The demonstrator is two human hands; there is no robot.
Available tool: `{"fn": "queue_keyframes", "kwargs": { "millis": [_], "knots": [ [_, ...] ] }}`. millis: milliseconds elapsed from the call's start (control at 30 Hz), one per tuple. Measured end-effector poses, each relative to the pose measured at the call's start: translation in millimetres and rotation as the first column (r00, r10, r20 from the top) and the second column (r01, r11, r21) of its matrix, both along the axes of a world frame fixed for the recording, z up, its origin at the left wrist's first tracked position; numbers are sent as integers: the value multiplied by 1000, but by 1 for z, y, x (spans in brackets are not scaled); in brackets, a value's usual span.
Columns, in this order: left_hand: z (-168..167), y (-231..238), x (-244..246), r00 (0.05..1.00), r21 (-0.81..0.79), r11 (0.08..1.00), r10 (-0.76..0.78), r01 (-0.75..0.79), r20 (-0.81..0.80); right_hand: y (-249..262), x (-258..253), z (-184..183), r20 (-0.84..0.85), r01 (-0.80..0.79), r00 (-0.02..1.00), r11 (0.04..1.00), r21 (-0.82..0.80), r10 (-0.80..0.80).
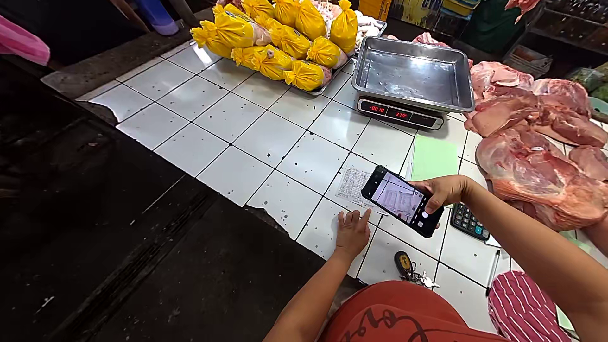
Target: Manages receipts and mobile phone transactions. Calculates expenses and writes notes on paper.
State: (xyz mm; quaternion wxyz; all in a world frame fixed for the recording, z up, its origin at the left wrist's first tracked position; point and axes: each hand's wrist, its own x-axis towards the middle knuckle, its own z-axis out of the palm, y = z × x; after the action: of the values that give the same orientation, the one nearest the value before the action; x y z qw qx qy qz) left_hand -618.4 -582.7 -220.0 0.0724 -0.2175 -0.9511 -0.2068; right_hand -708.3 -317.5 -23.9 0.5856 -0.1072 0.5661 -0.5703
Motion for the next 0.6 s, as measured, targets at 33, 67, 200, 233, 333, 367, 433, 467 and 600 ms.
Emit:
{"fn": "queue_keyframes", "kwargs": {
  "millis": [33,67,200,233,333,367,433,467,600],
  "knots": [
    [-1,0,0,1000,0,1000,1,-1,-7,-1,-2,0,-1,-7,1000,1000,3,7],
    [-1,0,0,1000,-1,1000,1,-1,-19,-1,-3,-1,-4,-18,1000,1000,2,18],
    [-2,0,0,999,-21,1000,4,-5,-50,-1,-2,0,-1,-3,1000,999,48,3],
    [-2,0,0,999,-22,1000,4,-5,-51,0,-2,1,-1,1,1000,998,63,-1],
    [-3,0,0,999,-25,1000,6,-8,-54,1,-1,2,-3,1,1000,996,84,-1],
    [-2,0,0,999,-25,1000,4,-5,-38,1,-1,1,-2,0,1000,996,85,0],
    [0,0,0,1000,-19,1000,-3,3,-4,0,0,2,-4,5,1000,995,100,-4],
    [1,0,0,1000,-19,1000,-4,4,3,0,0,1,-8,3,1000,995,102,-2],
    [-1,0,-1,998,4,1000,-1,2,-56,0,2,-4,-7,2,1000,997,81,-2]
  ]
}}
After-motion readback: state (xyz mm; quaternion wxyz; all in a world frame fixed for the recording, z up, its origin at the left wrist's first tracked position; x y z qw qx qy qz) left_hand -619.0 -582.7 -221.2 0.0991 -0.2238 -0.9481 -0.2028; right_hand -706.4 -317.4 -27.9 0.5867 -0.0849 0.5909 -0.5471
